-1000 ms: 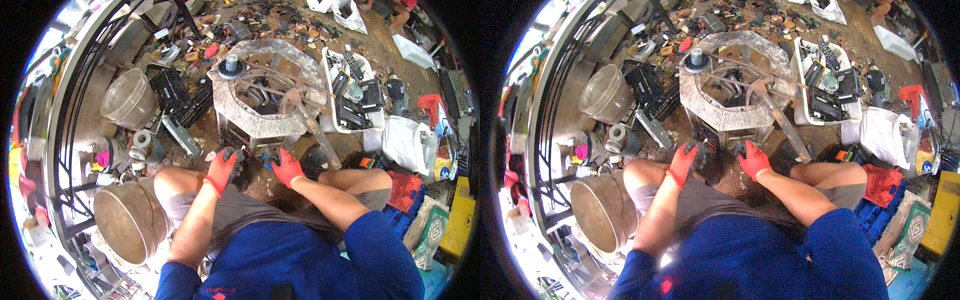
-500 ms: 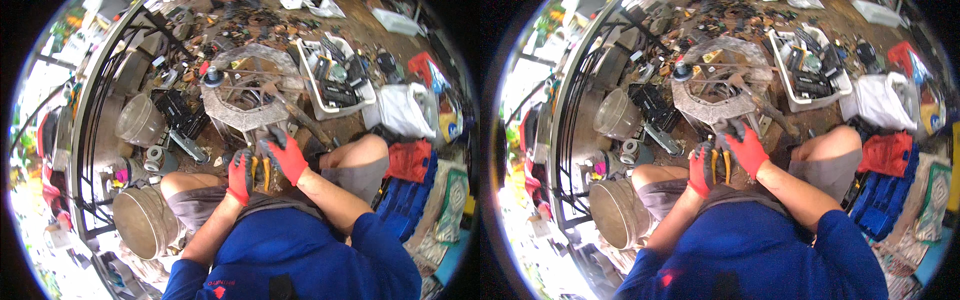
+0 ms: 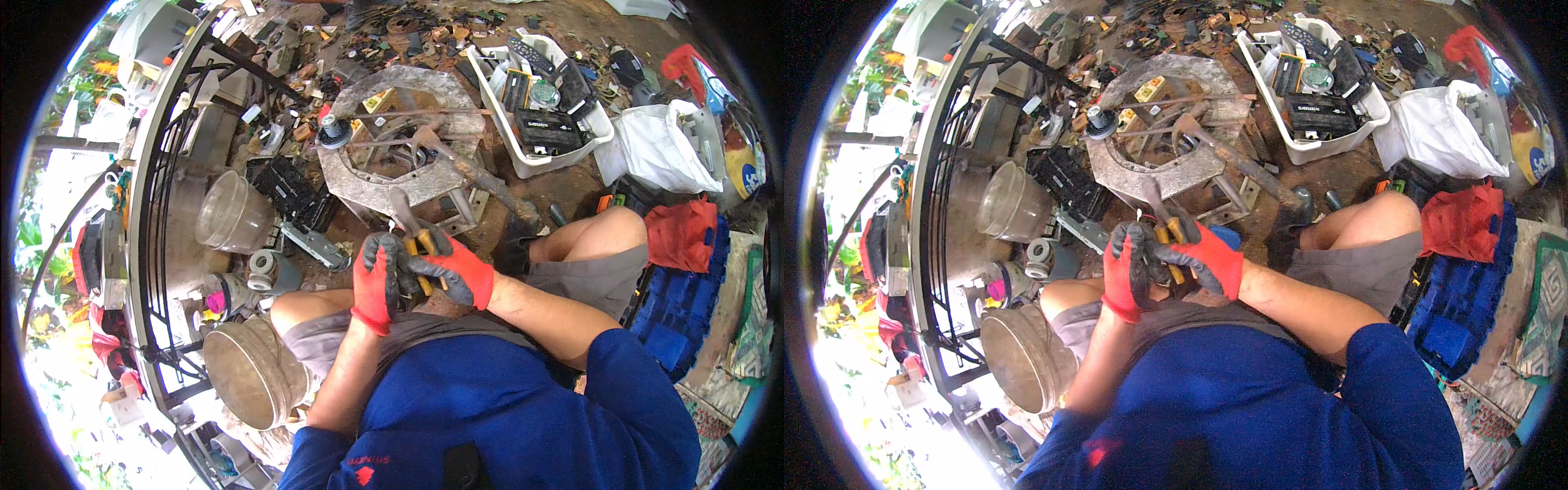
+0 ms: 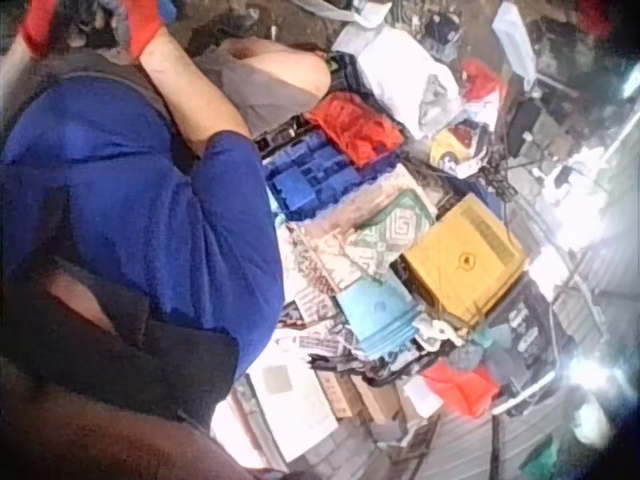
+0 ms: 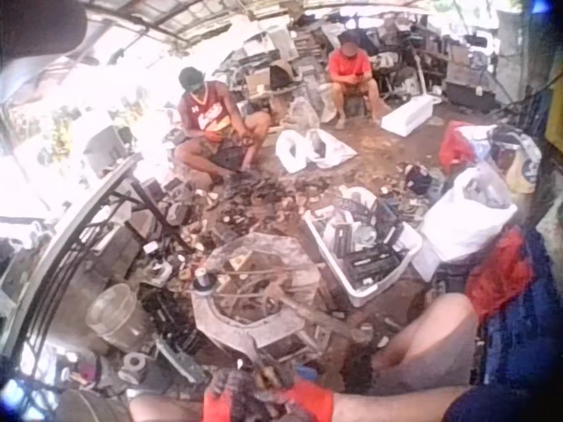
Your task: The person sits on the floor and uses pliers to strip the insulation from wires attached to a small electronic component. They then use a screwdriver to tighten screws on the component's casing and continue manipulating the wires with pliers.
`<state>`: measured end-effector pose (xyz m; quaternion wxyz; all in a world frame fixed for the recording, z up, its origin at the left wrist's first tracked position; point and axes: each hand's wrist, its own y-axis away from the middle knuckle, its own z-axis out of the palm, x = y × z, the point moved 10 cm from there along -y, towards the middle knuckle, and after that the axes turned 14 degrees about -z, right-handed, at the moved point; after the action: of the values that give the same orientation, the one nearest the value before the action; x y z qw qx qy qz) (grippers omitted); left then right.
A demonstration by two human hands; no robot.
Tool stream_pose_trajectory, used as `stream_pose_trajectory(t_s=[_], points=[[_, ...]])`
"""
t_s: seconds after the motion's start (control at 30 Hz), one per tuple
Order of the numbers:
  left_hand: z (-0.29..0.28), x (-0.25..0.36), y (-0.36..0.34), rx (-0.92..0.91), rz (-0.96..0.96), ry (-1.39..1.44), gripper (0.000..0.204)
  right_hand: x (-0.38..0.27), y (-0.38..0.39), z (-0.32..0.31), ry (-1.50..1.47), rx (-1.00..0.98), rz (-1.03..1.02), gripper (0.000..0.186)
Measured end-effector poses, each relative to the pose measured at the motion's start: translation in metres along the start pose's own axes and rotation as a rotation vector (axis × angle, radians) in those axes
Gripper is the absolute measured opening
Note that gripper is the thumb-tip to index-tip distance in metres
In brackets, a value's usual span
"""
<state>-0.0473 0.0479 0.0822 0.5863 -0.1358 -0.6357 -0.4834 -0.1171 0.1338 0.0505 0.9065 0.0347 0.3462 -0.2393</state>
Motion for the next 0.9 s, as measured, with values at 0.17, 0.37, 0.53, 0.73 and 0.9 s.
stream_pose_trajectory(t_s=[0.17,0.37,0.53,0.73,0.9], points=[[-0.048,0.05,-0.002,0.261,0.239,-0.449,0.019,-0.006,0.011,-0.013,0.034,0.16,0.263,0.037],[-0.076,0.059,-0.006,0.207,0.219,-0.087,0.027,-0.011,0.027,0.029,0.029,-0.062,0.398,0.046],[-0.044,0.084,0.0,0.116,0.437,-0.802,0.026,-0.004,0.025,0.029,0.277,-0.164,0.378,0.042],[-0.032,0.087,-0.002,0.121,0.446,-0.786,0.009,-0.004,0.017,0.012,0.446,-0.252,0.199,0.03],[0.003,0.103,0.021,0.122,0.709,-1.065,0.024,-0.002,0.017,0.004,0.597,-0.267,0.184,0.033]])
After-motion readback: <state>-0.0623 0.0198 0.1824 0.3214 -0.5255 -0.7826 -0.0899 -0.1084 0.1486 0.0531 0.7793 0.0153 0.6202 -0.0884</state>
